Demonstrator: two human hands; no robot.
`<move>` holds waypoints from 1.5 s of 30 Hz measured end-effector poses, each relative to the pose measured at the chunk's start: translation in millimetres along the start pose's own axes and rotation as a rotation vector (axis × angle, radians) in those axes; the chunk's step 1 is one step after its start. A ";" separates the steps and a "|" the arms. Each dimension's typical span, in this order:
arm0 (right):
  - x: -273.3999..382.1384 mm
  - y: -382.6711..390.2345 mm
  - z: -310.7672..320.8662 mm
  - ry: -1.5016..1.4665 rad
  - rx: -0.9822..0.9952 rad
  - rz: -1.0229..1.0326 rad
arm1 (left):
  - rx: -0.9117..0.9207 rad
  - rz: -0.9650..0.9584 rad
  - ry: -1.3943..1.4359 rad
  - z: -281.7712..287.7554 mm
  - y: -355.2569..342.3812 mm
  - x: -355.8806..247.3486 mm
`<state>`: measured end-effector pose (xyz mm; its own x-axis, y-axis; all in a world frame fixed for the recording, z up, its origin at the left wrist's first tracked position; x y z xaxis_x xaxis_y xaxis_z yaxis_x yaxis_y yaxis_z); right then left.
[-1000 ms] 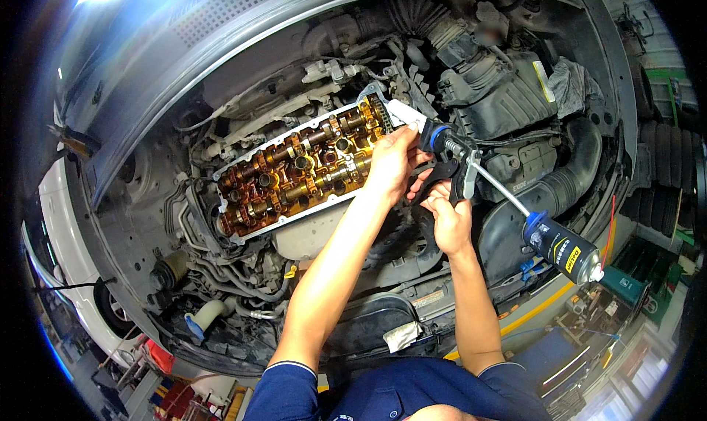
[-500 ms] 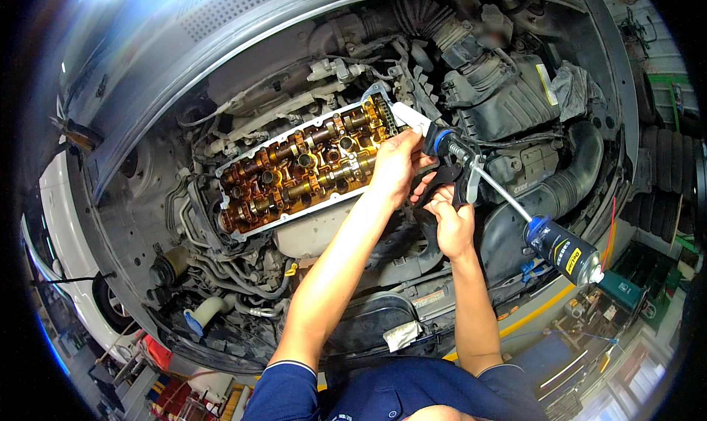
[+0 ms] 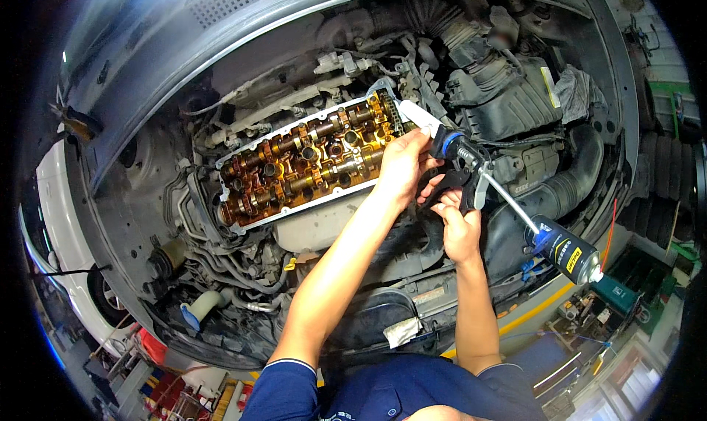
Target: The person applies sealant to the engine block using a caulking gun, then retrieves a dirty valve cover from a tray. They wipe the inside of the valve cover with a cloth and place it onto the engine, adjusting its position to fit over the camshafts.
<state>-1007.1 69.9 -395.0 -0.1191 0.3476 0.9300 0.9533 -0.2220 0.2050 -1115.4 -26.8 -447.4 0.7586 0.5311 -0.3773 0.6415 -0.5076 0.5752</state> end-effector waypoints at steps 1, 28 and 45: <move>2.3 2.2 0.8 0.012 0.004 -0.003 | -0.004 -0.005 0.000 -2.5 3.5 -0.3; -0.4 10.4 6.8 0.089 -0.004 -0.046 | -0.032 0.060 -0.011 1.0 9.0 9.8; 3.6 15.1 3.7 0.047 -0.009 -0.013 | -0.026 0.071 0.031 1.3 11.9 13.1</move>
<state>-992.1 71.2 -389.7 -0.1449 0.3079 0.9403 0.9491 -0.2255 0.2201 -1097.7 -26.9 -446.5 0.7978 0.5154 -0.3129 0.5829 -0.5267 0.6187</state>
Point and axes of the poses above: each hand's wrist, its own y-axis away from the middle knuckle, its own z-axis out of the back of the hand, x = y × z, the point moved 4 cm from there along -y, towards the middle knuckle, and after that the axes turned 10 degrees about z, right-handed, at the moved point
